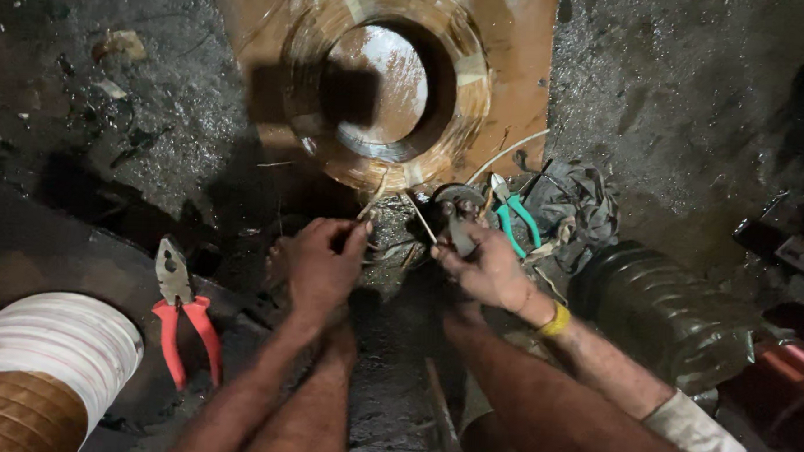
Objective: The person prepares and secures a wooden coil form by hand and using a knife to trim components while working with another person on the factory floor.
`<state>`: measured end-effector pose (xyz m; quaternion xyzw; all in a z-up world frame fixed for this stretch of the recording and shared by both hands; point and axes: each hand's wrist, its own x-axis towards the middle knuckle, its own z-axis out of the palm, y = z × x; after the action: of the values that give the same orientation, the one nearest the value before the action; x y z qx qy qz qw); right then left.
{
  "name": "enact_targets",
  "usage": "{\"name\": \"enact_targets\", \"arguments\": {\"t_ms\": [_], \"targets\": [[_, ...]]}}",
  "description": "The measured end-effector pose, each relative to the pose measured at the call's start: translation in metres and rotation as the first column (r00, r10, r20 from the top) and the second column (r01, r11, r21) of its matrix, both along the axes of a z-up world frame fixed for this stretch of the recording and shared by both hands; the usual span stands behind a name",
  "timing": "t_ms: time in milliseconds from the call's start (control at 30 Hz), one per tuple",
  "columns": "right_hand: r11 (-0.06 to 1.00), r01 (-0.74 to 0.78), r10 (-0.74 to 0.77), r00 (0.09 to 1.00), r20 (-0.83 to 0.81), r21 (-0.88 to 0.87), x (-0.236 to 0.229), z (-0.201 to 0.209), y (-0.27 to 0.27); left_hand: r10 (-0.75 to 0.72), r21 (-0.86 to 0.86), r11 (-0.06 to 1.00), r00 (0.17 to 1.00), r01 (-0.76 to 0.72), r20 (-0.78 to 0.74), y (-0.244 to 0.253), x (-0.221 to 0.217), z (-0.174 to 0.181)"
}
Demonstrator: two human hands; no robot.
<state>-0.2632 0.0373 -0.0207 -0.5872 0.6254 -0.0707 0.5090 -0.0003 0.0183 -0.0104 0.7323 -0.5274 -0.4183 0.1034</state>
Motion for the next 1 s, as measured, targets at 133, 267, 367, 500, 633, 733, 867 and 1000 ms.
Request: {"name": "enact_targets", "arguments": {"t_ms": [133,267,367,500,633,733,867,1000], "targets": [[0.99,0.091,-0.091,0.996,0.003,-0.112,-0.014,-0.014,0.019,-0.162,-0.286,0.953,0.964,0.098,-0.21,0.027,-0.018,-0.043],[0.906,0.417,-0.423,0.888,0.179,0.076,-0.019,-0.023,0.034,-0.256,-0.305,0.939,0.912,0.157,-0.321,0.039,-0.03,-0.064],[0.959,0.14,-0.158,0.986,-0.055,-0.247,-0.018,0.003,0.017,-0.133,-0.192,0.98,0.885,0.05,-0.447,0.041,-0.017,-0.057],[0.898,0.117,-0.071,0.99,0.123,-0.423,0.016,0.006,-0.043,-0.149,-0.267,0.964,0.87,0.021,-0.47,0.04,-0.012,-0.048],[0.858,0.016,0.007,0.999,0.043,-0.514,0.035,-0.009,-0.088,-0.074,-0.067,0.997,0.812,0.043,-0.579,0.025,-0.018,-0.033],[0.903,0.037,-0.052,0.998,-0.023,-0.428,0.02,-0.02,-0.093,-0.009,0.072,0.995,0.758,0.075,-0.652,0.012,-0.024,-0.027],[0.933,-0.011,-0.032,0.993,-0.113,-0.359,-0.002,-0.032,-0.127,-0.07,0.004,0.996,0.767,0.094,-0.638,-0.008,-0.036,-0.034],[0.883,-0.119,0.113,0.993,-0.04,-0.454,0.001,-0.008,-0.14,-0.158,-0.195,0.98,0.782,0.048,-0.603,-0.003,-0.046,-0.038]]}}
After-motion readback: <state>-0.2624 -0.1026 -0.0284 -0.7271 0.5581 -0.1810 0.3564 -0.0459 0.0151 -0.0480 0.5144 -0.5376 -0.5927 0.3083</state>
